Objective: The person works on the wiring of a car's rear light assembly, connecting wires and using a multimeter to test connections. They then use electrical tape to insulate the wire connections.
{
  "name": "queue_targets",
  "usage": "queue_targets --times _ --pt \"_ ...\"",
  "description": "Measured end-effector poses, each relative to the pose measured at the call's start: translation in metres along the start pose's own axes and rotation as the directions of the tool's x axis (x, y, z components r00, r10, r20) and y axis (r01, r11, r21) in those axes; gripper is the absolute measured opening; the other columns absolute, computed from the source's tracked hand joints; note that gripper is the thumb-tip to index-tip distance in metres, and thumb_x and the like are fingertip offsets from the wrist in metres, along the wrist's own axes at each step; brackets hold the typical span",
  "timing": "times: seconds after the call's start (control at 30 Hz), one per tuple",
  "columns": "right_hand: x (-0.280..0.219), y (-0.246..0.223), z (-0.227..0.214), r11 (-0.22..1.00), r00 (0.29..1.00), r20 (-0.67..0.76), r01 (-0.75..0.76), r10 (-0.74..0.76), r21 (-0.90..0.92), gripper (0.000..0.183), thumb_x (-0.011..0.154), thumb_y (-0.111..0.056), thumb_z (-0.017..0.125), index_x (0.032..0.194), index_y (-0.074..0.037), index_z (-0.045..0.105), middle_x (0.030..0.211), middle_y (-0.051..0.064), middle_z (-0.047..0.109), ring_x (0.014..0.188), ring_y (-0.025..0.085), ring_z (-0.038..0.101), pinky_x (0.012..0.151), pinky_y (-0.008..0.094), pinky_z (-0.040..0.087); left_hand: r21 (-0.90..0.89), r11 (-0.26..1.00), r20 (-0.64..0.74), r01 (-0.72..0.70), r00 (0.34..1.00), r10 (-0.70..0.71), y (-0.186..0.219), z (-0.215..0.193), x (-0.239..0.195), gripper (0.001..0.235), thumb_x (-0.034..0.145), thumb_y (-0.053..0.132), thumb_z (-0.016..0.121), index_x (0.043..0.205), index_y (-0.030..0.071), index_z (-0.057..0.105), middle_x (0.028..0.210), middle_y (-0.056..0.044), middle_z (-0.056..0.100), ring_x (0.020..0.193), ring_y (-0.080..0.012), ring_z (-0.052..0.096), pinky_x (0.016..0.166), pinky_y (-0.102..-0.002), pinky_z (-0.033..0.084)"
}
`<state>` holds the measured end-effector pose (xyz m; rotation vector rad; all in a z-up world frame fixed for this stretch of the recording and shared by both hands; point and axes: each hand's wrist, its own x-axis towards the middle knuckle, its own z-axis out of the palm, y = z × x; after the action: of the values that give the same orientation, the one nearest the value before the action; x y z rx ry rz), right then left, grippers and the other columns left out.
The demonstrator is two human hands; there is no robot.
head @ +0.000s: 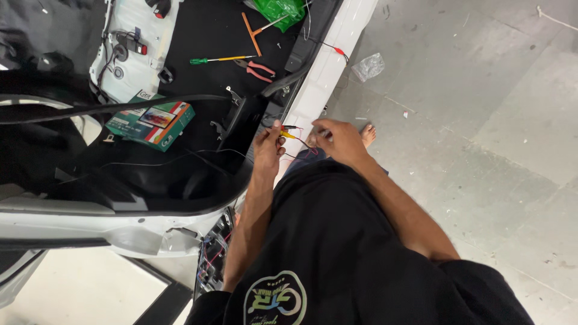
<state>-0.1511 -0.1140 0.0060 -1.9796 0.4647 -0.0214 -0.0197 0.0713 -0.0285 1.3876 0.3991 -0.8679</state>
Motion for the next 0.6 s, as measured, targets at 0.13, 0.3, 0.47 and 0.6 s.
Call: queue_targets --times 0.13,0.3,0.47,0.6 --pt "0.002 -0.016 0.012 0.974 0.993 -0.051 0.114 -0.106 0.198 0.028 0.092 -0.013 0.072 0.119 -0.005 0.073 0.104 0.013 0.075 0.088 0.023 0.073 0.073 0.032 0.056 0.038 0.998 0.051 0.046 0.998 -0.048 0.002 -0.006 0.001 0.028 0.095 0.032 0.075 0.085 0.008 0.063 0.074 0.002 0.059 0.063 -0.0049 0.052 0.048 -0.021 0.035" --pt "0.008 0.003 0.051 0.906 0.984 -0.161 0.133 -0.073 0.403 0.015 0.099 -0.006 0.069 0.111 0.0 0.074 0.107 0.012 0.072 0.094 0.018 0.072 0.08 0.026 0.055 0.098 0.98 0.162 0.171 0.969 -0.186 0.0 -0.029 0.019 0.025 0.096 0.031 0.073 0.092 0.007 0.067 0.077 0.003 0.06 0.064 -0.0043 0.053 0.049 -0.02 0.035" --pt "0.0 0.024 0.084 0.728 0.963 -0.144 -0.07 0.227 0.682 0.02 0.103 -0.009 0.066 0.117 0.005 0.069 0.105 0.009 0.073 0.099 0.013 0.069 0.088 0.025 0.056 0.049 0.943 0.238 0.329 0.913 -0.331 -0.035 -0.051 0.033 0.017 0.092 0.02 0.07 0.103 0.007 0.072 0.083 -0.002 0.069 0.06 -0.0065 0.052 0.046 -0.02 0.034" --pt "0.004 0.017 0.092 0.843 0.942 -0.166 -0.171 0.291 0.51 0.018 0.102 -0.01 0.064 0.112 0.004 0.071 0.098 0.01 0.075 0.089 0.013 0.071 0.081 0.025 0.057 0.092 0.938 0.253 0.333 0.904 -0.345 -0.054 -0.052 0.024 0.021 0.099 0.029 0.068 0.103 0.008 0.072 0.081 0.002 0.061 0.062 -0.0063 0.051 0.048 -0.021 0.036"
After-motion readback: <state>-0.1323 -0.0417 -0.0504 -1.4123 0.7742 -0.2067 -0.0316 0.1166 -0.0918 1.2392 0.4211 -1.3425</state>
